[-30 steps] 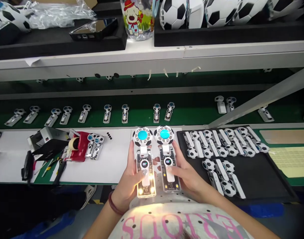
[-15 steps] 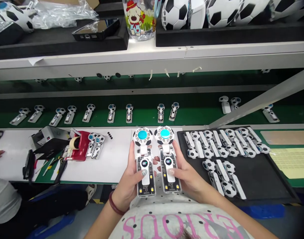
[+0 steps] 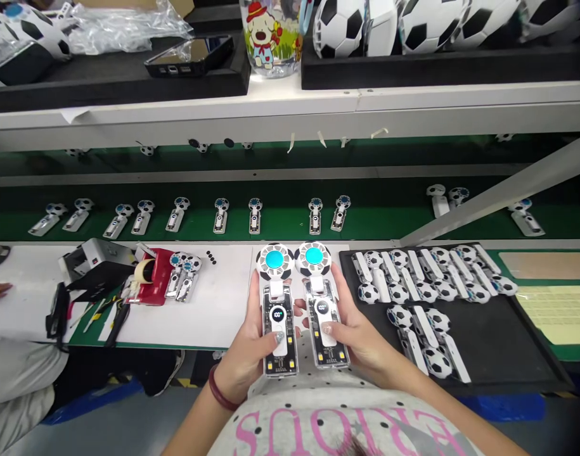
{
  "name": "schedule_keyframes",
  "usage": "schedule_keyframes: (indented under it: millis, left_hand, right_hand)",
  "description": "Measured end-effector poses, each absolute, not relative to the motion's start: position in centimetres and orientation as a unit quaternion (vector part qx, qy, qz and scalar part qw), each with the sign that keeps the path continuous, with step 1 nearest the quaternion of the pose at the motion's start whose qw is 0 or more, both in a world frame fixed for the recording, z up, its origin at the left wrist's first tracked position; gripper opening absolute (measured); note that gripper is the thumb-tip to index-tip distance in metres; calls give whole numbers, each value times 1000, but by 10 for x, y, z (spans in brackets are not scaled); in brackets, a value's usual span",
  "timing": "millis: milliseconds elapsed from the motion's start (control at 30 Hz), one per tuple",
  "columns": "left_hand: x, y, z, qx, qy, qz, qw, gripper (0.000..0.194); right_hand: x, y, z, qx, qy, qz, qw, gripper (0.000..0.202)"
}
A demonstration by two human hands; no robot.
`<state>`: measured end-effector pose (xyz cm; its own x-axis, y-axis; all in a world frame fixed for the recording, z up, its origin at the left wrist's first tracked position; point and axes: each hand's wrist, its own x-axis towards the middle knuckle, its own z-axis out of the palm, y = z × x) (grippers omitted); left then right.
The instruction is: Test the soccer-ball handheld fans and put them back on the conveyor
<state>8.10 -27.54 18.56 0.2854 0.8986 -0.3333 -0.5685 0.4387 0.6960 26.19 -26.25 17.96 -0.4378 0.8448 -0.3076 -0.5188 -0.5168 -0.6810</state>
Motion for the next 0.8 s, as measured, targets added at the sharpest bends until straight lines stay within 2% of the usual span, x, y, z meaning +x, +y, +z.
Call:
schedule_keyframes:
  millis: [333,600,800]
  left_hand:
    - [81,-273,189,232,363,495,755,88]
    - [73,-270,195,244,366,496,749,91]
    - [72,-264,208,279,344,534,720,95]
  right_hand:
    - [262,-260,176,-368,-353,754,414,89]
    - [274,-250,193,-365,-419,742,374,87]
    - [278,-251,199,-348,-459,702,419,88]
